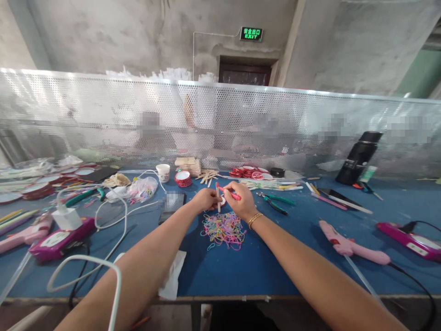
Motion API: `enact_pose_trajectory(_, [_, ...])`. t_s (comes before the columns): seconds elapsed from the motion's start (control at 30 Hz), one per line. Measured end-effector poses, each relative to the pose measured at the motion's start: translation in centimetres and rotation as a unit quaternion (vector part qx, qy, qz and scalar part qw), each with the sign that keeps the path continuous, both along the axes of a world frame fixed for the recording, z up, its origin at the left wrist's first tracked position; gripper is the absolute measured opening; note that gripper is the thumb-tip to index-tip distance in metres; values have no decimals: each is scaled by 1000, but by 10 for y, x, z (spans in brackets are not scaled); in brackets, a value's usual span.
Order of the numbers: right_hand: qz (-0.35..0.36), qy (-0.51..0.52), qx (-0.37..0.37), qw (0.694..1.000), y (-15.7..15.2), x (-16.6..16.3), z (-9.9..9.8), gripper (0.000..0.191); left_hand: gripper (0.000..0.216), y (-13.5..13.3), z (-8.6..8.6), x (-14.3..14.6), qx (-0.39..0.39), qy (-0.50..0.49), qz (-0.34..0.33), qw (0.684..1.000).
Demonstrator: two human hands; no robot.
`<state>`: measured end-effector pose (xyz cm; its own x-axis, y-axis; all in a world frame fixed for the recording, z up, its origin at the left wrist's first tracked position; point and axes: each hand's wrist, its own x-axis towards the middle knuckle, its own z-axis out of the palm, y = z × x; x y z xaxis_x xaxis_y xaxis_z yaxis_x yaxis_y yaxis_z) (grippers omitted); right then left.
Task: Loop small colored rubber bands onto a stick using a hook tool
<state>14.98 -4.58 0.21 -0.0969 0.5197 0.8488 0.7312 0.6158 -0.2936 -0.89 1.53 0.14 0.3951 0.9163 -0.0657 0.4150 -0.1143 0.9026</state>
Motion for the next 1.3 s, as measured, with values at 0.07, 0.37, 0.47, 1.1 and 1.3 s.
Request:
enact_pose_trajectory(0.07, [-6,5,-4,1000,0,1,0,12,32,1,0,0,-1,0,1,1000])
enact_pose_trajectory(0.37, [0,-2,4,1000,1,0,1,11,33,-2,3,0,8,2,5,1000])
enact_pose_trajectory(0.47, [-13,5,3,1000,1,0,1,11,32,-2,3,0,1,-1,4,1000])
enact_pose_trajectory(1.1, [3,-5,6,1000,0,-1,2,10,28,-6,6,2,-7,0,12,1000])
enact_pose_trajectory(1.3, [-15,4,13,1000,0,0,2,11,19,-7,8,2,-11,11,14,1000])
